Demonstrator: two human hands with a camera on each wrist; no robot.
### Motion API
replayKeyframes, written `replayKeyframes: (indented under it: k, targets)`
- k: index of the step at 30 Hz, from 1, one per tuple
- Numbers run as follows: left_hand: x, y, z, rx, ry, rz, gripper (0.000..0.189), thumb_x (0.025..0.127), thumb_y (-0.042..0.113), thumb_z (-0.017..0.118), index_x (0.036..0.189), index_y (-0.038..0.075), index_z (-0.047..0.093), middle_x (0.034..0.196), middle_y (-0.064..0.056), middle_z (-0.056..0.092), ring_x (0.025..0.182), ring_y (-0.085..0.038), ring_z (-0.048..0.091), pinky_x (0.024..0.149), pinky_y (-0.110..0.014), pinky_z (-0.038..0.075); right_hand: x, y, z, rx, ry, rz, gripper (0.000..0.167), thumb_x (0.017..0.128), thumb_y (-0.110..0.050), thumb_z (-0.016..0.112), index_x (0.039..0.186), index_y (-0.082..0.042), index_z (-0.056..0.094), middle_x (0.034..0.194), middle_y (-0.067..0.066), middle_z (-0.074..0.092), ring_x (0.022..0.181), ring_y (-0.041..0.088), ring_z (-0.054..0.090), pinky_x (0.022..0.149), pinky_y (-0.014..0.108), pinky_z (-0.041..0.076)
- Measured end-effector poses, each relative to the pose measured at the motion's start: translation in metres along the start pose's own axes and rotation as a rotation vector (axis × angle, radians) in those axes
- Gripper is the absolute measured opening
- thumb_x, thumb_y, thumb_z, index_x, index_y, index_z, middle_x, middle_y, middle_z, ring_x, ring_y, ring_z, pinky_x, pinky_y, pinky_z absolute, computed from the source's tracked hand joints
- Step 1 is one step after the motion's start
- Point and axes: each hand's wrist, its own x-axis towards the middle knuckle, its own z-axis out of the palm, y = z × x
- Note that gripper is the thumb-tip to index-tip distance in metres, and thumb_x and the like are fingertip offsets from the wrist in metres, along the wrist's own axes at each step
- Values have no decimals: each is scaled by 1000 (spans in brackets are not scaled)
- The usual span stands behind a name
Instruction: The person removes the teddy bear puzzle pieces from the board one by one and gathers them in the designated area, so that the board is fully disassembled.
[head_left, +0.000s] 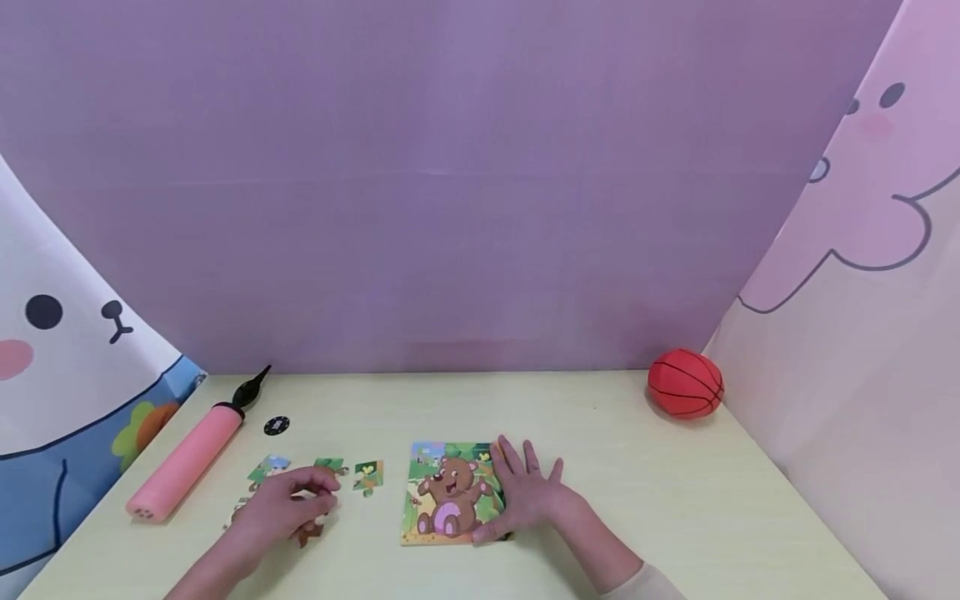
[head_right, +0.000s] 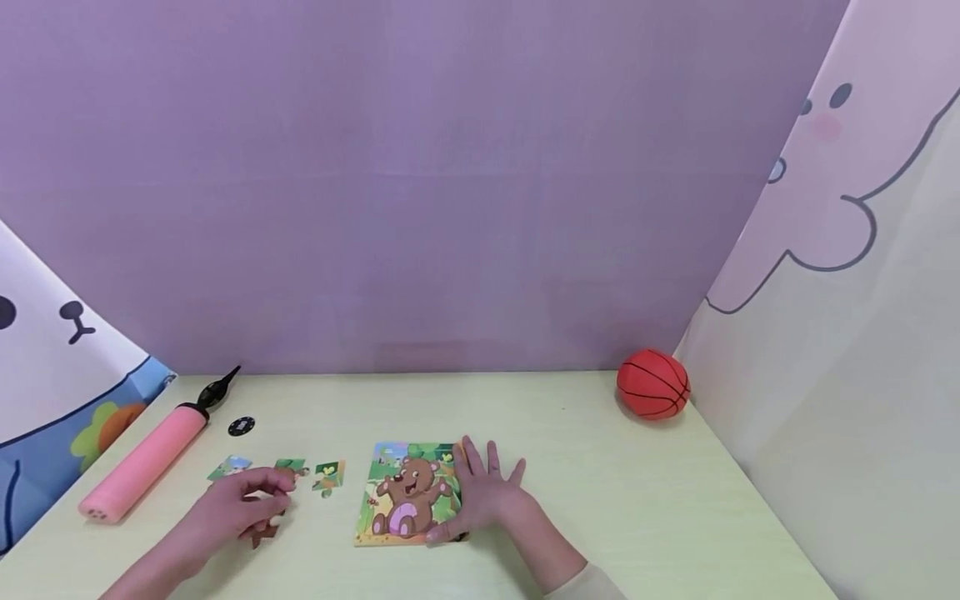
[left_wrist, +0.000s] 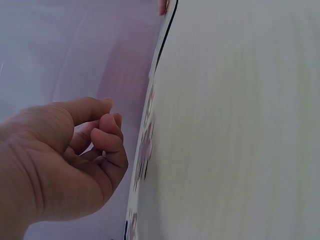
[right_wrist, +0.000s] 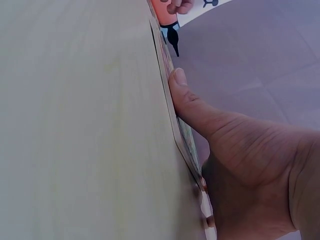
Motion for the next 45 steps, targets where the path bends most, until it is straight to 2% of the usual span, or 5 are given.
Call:
replayKeyframes:
  k: [5, 11, 33, 38, 45]
  targets:
    - [3, 10, 18, 47, -32, 54, 19, 94, 13, 71, 110, 3, 68, 88, -6, 63, 58, -16, 50, 46, -26, 42, 3, 2, 4, 9, 10, -11, 140, 63, -81, 74, 163, -9, 7, 168, 17, -3, 151, 45, -4, 104, 82, -3]
    - [11, 22, 41, 11, -109, 171, 19, 91, 10, 73, 107, 0, 68, 92, -7, 65, 59, -11, 51, 49, -22, 43, -1, -1, 1, 3, -1, 10, 135, 66, -76, 78, 162, -8, 11, 168, 17, 2, 151, 45, -1, 104, 82, 0]
    - [41, 46, 118, -124, -322, 222, 27, 89, 5, 73, 114, -3, 65, 90, -11, 65, 66, -18, 63, 55, -27, 53, 0, 0, 0, -10, 5, 0, 134, 67, -76, 76, 162, -7, 12, 168, 18, 2, 151, 46, -1, 104, 82, 2]
    - [45, 47, 129, -211, -396, 190, 27, 91, 2, 69, 117, -4, 63, 84, -12, 64, 58, -16, 62, 49, -24, 49, 1, 0, 0, -9, -10, -3, 135, 67, -77, 75, 162, -7, 11, 168, 19, 2, 150, 47, -1, 103, 83, 1]
    - [48, 52, 134, -148, -397, 190, 38, 91, 3, 68, 128, -3, 60, 82, -12, 63, 52, -14, 59, 43, -22, 42, 0, -2, 0, -15, 1, 5, 133, 68, -75, 77, 162, -7, 13, 168, 18, 4, 151, 47, 0, 103, 83, 3]
